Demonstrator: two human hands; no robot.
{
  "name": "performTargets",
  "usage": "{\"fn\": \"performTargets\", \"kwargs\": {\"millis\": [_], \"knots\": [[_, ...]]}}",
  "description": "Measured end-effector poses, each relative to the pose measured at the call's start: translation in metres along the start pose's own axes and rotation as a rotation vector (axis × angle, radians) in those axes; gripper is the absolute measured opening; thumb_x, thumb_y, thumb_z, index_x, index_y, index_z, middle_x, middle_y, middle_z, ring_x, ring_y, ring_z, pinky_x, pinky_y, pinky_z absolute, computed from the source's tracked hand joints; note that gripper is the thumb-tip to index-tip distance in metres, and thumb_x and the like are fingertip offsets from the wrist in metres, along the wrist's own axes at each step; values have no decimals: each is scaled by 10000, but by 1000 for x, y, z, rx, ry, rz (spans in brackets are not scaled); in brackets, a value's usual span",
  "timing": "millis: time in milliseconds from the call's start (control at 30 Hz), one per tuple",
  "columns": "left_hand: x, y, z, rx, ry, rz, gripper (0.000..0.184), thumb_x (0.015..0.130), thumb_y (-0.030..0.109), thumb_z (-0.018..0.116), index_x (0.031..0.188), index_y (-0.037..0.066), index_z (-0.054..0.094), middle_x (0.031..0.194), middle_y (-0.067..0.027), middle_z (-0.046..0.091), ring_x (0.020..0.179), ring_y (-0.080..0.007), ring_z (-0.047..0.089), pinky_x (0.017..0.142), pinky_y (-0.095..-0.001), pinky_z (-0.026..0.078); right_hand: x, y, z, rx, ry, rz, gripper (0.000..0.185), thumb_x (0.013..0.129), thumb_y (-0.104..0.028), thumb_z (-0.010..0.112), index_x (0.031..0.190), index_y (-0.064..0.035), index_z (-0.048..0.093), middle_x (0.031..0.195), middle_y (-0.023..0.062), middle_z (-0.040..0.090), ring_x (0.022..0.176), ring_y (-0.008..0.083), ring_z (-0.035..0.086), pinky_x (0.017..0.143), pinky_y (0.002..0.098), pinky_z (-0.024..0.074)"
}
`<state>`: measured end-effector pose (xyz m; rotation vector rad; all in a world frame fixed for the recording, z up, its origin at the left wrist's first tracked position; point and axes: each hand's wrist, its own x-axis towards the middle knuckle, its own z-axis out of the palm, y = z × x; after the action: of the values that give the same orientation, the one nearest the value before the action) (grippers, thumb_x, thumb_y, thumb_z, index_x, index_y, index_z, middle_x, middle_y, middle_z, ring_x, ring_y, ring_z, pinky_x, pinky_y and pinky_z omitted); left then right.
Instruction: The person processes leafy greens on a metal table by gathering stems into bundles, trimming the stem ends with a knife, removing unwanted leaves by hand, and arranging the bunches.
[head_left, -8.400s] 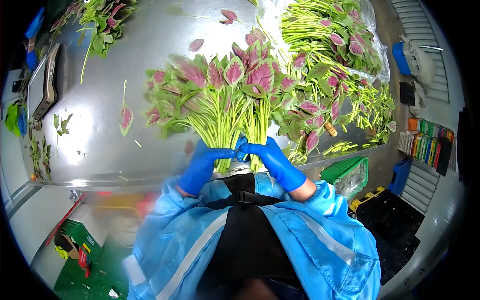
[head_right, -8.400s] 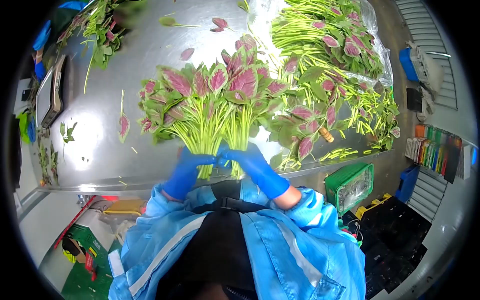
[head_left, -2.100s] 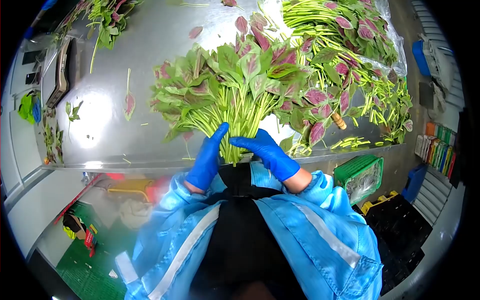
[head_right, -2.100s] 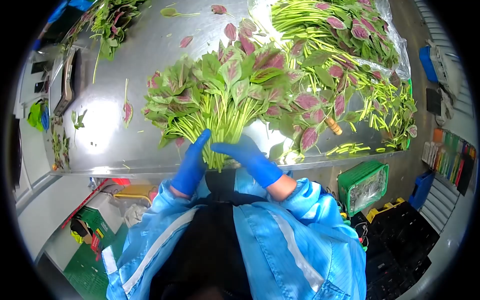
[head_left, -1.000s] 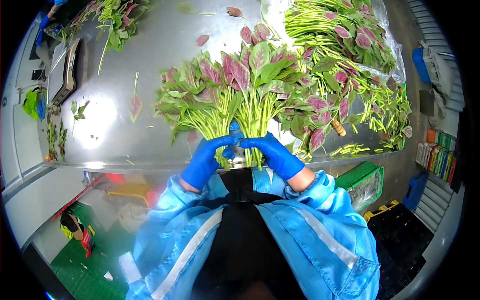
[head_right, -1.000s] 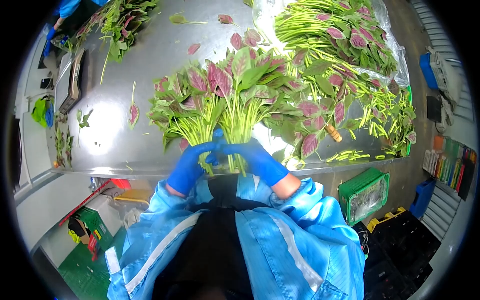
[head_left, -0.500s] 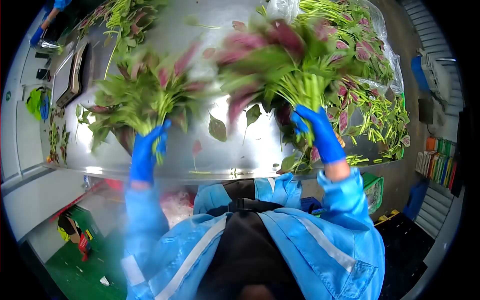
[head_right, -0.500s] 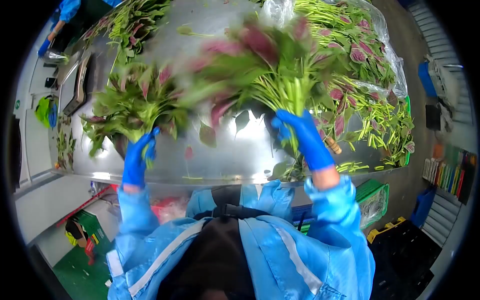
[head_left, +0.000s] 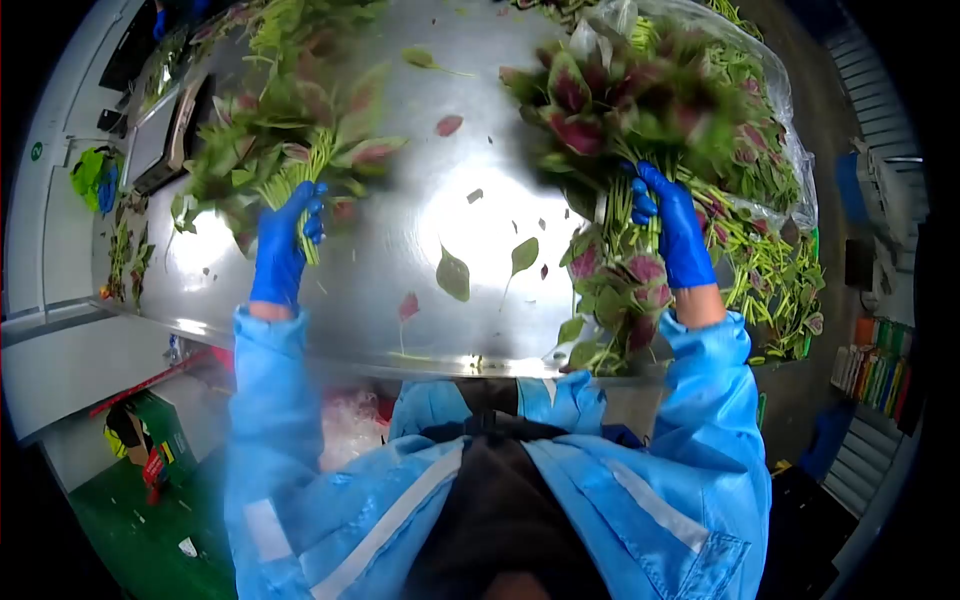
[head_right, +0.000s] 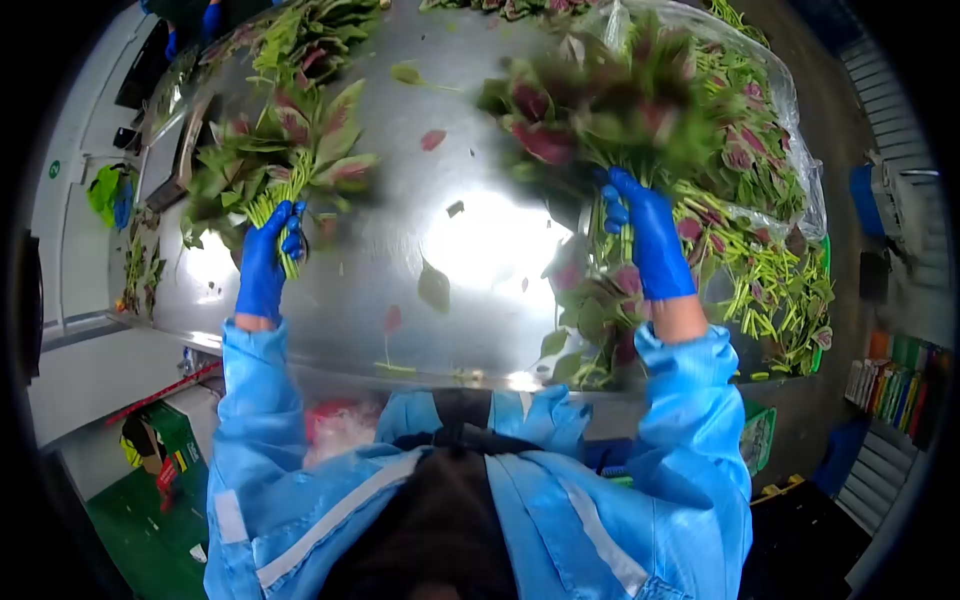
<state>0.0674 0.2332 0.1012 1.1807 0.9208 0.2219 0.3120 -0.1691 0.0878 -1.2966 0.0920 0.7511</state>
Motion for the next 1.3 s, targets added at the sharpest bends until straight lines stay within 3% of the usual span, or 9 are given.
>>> {"fn": "performTargets", "kwargs": {"millis": [133, 233, 433, 533, 700, 933, 1167, 1233, 1300], "knots": [[-14, 16, 26, -451, -198, 151, 310, 915, 247, 554, 1097, -4, 566, 719, 1, 533, 493, -73, 413, 458, -234, 346, -4, -23, 33, 531, -347, -129, 396, 928, -220, 524, 1234, 27, 479, 743, -34, 503, 490, 40, 359, 470, 214, 311], [-19, -16, 66, -452, -179, 183, 352, 912, 228, 554, 1177, -1, 519, 733, -6, 526, 560, -90, 486, 478, -234, 402, -24, -1, 84, 539, -212, -155, 444, 914, -263, 553, 1247, 20, 477, 759, -22, 531, 523, 56, 427, 508, 208, 375], [-89, -127, 135, -489, -364, -376, 237, 892, 191, 558, 1074, 39, 561, 747, -56, 584, 605, -141, 553, 515, -253, 436, -64, 138, 111, 248, -97, 342, 245, 875, -233, 614, 1002, -25, 587, 795, 53, 606, 649, 130, 589, 541, 262, 484], [-93, -168, 126, -446, -419, -604, 186, 866, 218, 579, 953, 54, 579, 718, -68, 580, 615, -155, 568, 530, -268, 441, -79, 159, 94, 302, -144, 595, 302, 865, -254, 626, 1039, -7, 603, 910, 80, 644, 775, 140, 621, 674, 280, 500], [-106, -147, 139, -207, -322, -291, 255, 863, 190, 578, 1067, 36, 583, 903, -61, 619, 804, -170, 613, 704, -287, 500, -75, 166, 81, -106, -171, 292, 403, 856, -273, 633, 1119, 28, 572, 1035, 87, 635, 968, 145, 587, 823, 295, 461], [-88, -190, 134, -724, -415, -621, 311, 901, 168, 514, 1182, 37, 526, 1068, -106, 608, 1003, -215, 588, 891, -351, 467, -76, 159, 74, -1136, -35, -294, 753, 703, -613, 667, 1022, 46, 491, 925, 219, 512, 851, 360, 533, 735, 432, 446], [-78, -223, 123, -511, -414, -562, 333, 815, 54, 580, 1141, -6, 552, 1055, -122, 620, 951, -206, 615, 852, -345, 500, -72, 139, 71, -1300, -187, -630, 726, 652, -619, 690, 1051, -22, 584, 923, 170, 557, 819, 323, 532, 685, 423, 439], [-82, -190, 135, -641, -509, -665, 326, 778, 20, 600, 1101, -22, 577, 1027, -119, 633, 915, -202, 629, 820, -329, 515, -73, 125, 76, -1396, -270, -456, 708, 674, -621, 659, 1136, -90, 582, 1021, 161, 549, 919, 332, 513, 782, 420, 422], [-96, -169, 144, -382, -531, -378, 312, 748, 0, 604, 1058, -32, 596, 985, -116, 645, 867, -198, 641, 780, -308, 528, -69, 115, 75, -1441, -443, -194, 767, 721, -640, 603, 1239, -82, 511, 1217, 199, 491, 1075, 383, 462, 921, 442, 379]]}}
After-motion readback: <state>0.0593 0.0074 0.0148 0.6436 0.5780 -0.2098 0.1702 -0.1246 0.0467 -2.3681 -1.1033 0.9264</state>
